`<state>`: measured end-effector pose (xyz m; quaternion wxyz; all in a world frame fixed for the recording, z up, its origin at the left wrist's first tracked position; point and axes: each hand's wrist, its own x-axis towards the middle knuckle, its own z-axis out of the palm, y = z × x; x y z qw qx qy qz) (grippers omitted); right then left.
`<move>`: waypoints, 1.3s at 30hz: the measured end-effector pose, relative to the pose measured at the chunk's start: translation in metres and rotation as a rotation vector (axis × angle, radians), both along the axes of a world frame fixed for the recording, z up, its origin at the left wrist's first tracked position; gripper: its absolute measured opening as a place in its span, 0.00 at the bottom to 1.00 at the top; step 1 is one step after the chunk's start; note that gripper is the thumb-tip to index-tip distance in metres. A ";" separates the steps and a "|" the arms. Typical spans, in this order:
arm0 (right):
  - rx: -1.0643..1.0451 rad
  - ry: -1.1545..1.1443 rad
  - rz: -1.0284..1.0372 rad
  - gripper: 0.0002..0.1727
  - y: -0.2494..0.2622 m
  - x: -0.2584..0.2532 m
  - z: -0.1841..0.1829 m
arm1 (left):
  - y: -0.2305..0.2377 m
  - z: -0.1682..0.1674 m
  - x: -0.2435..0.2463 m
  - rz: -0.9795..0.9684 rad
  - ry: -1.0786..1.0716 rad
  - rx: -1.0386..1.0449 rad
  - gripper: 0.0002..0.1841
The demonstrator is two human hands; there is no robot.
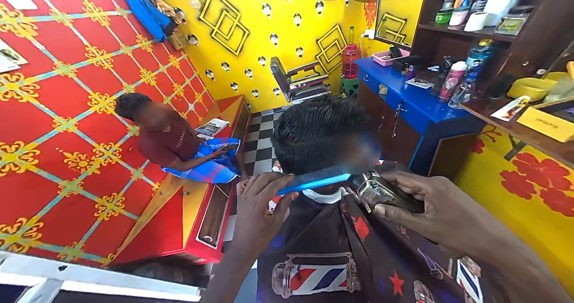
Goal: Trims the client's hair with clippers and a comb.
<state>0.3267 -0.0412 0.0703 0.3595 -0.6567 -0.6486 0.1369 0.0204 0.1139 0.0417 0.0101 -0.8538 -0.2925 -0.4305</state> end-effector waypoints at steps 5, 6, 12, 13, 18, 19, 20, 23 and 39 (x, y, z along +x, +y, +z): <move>-0.004 -0.069 -0.028 0.32 0.013 0.012 0.013 | -0.004 0.005 0.013 0.047 -0.059 0.085 0.14; -0.012 -0.082 -0.021 0.32 0.017 0.015 0.014 | -0.005 0.006 0.016 0.064 -0.058 0.122 0.14; -0.090 -0.012 0.030 0.30 0.035 0.021 0.022 | -0.005 0.014 0.027 0.141 -0.068 0.277 0.13; -0.108 0.018 0.042 0.29 0.036 0.021 0.024 | -0.005 0.015 0.029 0.152 -0.072 0.293 0.12; -0.198 0.144 0.098 0.30 0.044 0.025 0.031 | -0.005 0.019 0.034 0.179 -0.096 0.348 0.12; -0.225 0.170 0.106 0.30 0.045 0.025 0.034 | -0.005 0.019 0.035 0.184 -0.101 0.360 0.12; -0.247 0.195 0.116 0.29 0.046 0.026 0.036 | -0.005 0.019 0.035 0.187 -0.105 0.372 0.12; -0.287 0.217 0.142 0.26 0.049 0.024 0.041 | -0.003 0.018 0.036 0.178 -0.117 0.408 0.11; -0.240 0.019 0.405 0.35 0.029 -0.018 0.023 | -0.006 0.031 0.001 0.148 -0.425 0.344 0.18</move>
